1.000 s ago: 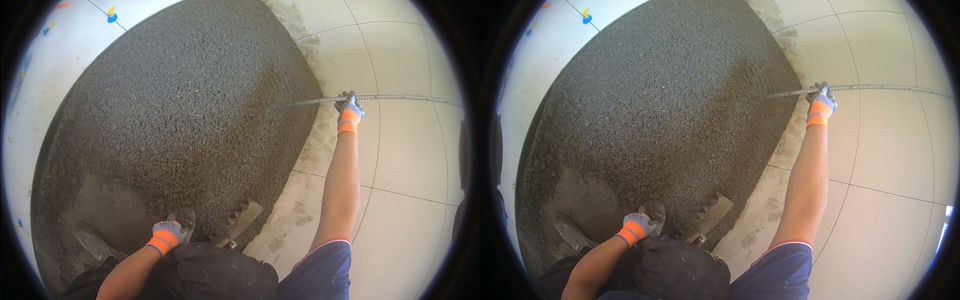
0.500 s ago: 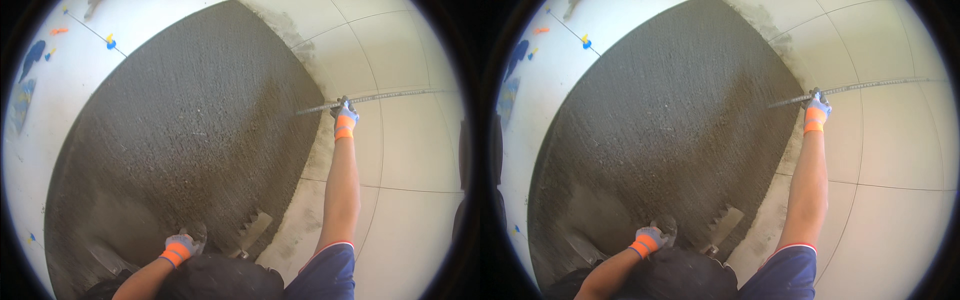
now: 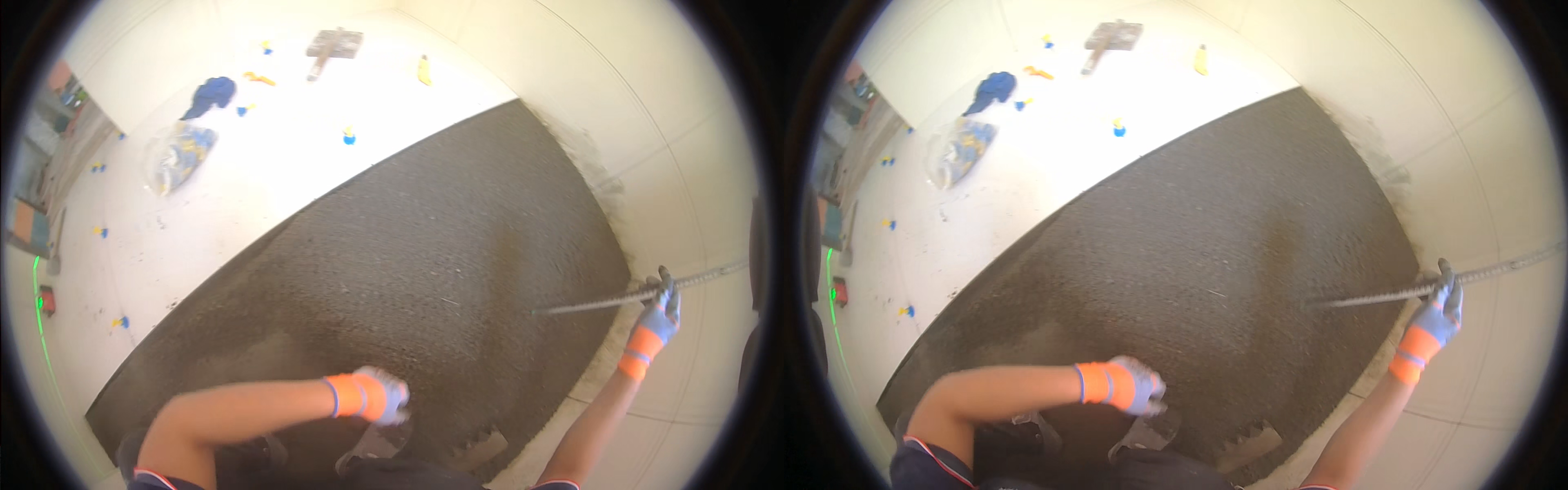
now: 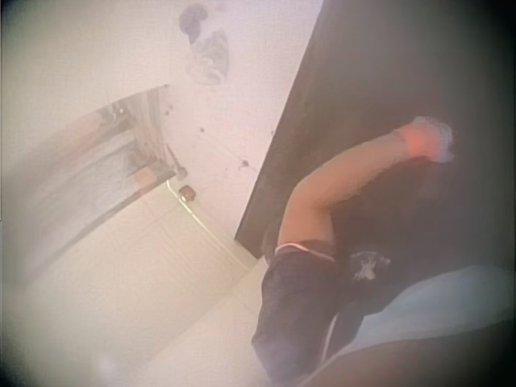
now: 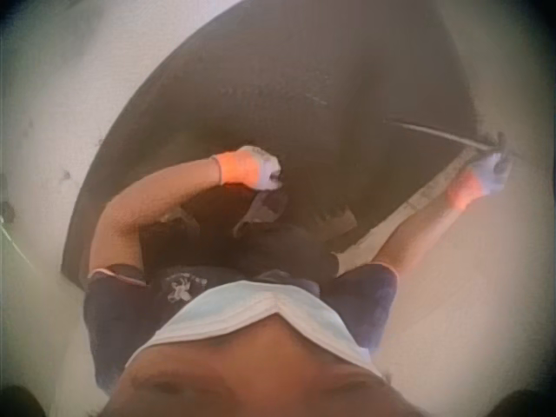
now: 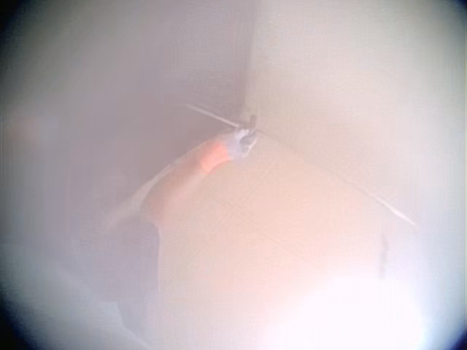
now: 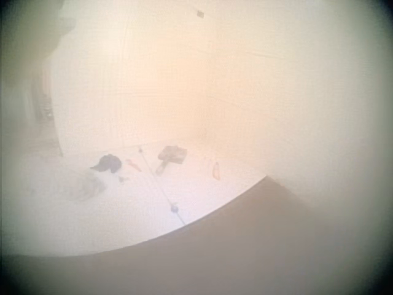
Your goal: The person spreads and levels wet concrete on a tiled floor using a notched trowel and a long straightedge. They repeatedly smooth the surface and check alignment with the straightedge to create a flat, even layer.
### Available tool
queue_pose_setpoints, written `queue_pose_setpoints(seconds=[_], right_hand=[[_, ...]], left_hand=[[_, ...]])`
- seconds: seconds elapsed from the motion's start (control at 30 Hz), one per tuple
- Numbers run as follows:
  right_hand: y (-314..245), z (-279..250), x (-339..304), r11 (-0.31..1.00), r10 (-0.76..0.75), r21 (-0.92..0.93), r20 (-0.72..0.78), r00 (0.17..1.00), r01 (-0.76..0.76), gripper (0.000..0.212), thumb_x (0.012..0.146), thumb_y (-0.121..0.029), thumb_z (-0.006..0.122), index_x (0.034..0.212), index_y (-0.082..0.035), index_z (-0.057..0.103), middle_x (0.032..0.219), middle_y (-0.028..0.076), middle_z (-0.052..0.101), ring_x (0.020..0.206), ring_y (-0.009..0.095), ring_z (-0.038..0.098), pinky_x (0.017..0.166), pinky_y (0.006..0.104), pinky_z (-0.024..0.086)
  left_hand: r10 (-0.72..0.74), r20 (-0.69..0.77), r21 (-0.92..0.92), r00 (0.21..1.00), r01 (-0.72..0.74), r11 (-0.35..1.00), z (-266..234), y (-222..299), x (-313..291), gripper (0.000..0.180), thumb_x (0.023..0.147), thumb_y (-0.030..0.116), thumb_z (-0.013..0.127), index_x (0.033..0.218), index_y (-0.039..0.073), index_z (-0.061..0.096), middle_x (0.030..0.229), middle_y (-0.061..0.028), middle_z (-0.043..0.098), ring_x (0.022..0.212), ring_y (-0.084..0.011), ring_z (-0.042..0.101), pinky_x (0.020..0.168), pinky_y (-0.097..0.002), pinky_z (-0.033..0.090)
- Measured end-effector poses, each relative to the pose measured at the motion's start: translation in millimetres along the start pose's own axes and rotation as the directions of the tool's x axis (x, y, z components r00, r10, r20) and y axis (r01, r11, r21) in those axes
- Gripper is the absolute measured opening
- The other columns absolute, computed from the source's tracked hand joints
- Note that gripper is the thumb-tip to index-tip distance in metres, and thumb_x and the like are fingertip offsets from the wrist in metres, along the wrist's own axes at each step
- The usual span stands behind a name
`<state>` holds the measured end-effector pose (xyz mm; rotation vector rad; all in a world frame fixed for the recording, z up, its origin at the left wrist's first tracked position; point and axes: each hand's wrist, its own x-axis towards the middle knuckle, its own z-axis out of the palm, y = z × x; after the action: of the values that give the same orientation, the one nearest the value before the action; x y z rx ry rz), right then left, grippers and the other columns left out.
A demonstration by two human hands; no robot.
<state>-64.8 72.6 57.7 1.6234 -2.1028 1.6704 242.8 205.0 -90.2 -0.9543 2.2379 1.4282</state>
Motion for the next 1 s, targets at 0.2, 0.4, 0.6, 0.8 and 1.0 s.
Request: queue_pose_setpoints(seconds=[0.2,0.4,0.6,0.8,1.0], right_hand=[[-70,38,-104,0.984,-0.073,0.174,0.233,0.97,0.033,0.031,0.086,-0.026,0.042,0.088,0.001,0.057,0.058,0.004,0.05,0.054,0.01,0.047,0.05,0.0236,0.039],[-76,74,-210,0.914,0.023,0.301,0.631,0.776,-0.273,0.027,0.08,-0.028,0.052,0.079,-0.001,0.056,0.052,0.002,0.049,0.046,0.008,0.045,0.041,0.0234,0.036],[-70,69,-273,0.924,-0.371,0.378,0.921,0.117,-0.049,0.023,0.074,-0.034,0.055,0.086,-0.014,0.058,0.071,0.006,0.059,0.062,0.021,0.057,0.056,0.0271,0.044],[-57,76,-299,0.957,-0.25,0.263,0.961,-0.115,0.12,0.034,0.073,-0.044,0.052,0.09,-0.015,0.056,0.073,0.005,0.06,0.066,0.021,0.058,0.058,0.0299,0.045],[-44,45,-290,0.863,-0.237,0.134,0.959,0.157,0.486,0.027,0.066,-0.033,0.064,0.083,-0.012,0.058,0.06,0.006,0.059,0.052,0.021,0.057,0.047,0.0302,0.044]], left_hand=[[-0.197,-0.322,0.09,0.926,0.238,0.967,-85,-14,-64,0.039,0.079,0.044,0.041,0.098,0.011,0.052,0.089,-0.0115,0.058,0.082,-0.0282,0.056,0.074,-0.0371,0.042],[-0.513,-0.097,0.066,0.853,0.52,0.852,-45,-68,-149,0.042,0.076,0.042,0.047,0.107,0.013,0.05,0.097,-0.0094,0.057,0.09,-0.0253,0.054,0.078,-0.0344,0.041],[-0.394,-0.366,-0.843,0.843,-0.121,0.524,-10,-72,-181,0.059,0.073,0.038,0.056,0.117,0.002,0.042,0.104,-0.0132,0.054,0.098,-0.016,0.05,0.082,-0.0266,0.038],[-0.604,-0.572,-0.82,0.556,-0.414,0.395,-10,-78,-176,0.04,0.088,0.032,0.032,0.087,0.0,0.055,0.047,-0.0075,0.048,0.045,-0.0178,0.049,0.049,-0.0272,0.042],[-0.852,-0.51,-0.611,0.123,-0.749,0.258,10,-175,-228,0.031,0.082,0.028,0.05,0.079,-0.002,0.054,0.051,-0.0057,0.044,0.043,-0.0158,0.042,0.045,-0.0284,0.037]])
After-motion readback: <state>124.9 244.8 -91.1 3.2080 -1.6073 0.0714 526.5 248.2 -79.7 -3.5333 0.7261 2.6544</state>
